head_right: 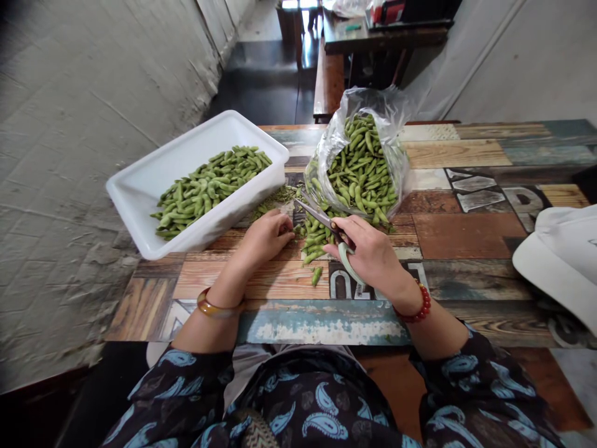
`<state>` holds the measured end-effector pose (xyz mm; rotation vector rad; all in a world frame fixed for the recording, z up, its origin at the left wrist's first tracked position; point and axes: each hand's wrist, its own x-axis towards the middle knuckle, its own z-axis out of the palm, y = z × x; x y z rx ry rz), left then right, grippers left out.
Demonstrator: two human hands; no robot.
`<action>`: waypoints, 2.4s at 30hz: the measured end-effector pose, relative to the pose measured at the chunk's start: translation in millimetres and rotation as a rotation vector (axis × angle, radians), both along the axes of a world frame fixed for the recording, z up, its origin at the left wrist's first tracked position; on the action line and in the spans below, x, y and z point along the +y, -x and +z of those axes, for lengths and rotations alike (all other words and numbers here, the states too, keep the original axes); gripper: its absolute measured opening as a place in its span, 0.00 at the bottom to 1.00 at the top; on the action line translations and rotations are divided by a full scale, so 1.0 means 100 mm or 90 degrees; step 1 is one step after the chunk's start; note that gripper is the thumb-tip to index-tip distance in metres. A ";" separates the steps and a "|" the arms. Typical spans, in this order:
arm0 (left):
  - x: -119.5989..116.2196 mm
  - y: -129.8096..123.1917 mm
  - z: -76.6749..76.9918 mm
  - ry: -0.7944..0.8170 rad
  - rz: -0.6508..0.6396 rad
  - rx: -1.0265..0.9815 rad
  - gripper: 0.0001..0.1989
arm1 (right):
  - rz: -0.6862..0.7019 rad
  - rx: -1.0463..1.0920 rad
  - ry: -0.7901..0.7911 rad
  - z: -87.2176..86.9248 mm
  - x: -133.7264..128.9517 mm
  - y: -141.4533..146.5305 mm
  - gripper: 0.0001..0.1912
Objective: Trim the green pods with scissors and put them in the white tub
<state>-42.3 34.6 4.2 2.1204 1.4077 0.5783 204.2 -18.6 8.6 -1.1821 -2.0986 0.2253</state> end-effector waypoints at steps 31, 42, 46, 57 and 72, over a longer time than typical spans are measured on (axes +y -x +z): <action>-0.12 -0.09 0.19 0.204 -0.068 -0.403 0.09 | 0.091 -0.034 0.128 0.06 -0.02 0.02 0.23; -0.13 -0.10 0.19 0.204 -0.052 -0.409 0.06 | 0.095 -0.036 0.130 0.05 -0.02 0.02 0.22; -0.14 -0.11 0.19 0.199 -0.047 -0.403 0.06 | 0.101 -0.038 0.125 0.03 -0.02 0.03 0.22; -0.13 -0.12 0.19 0.179 -0.087 -0.395 0.11 | 0.114 -0.059 0.126 0.07 -0.05 0.03 0.19; -0.09 -0.14 0.13 0.418 0.087 -0.779 0.17 | 0.051 -0.042 0.074 0.03 -0.02 0.02 0.21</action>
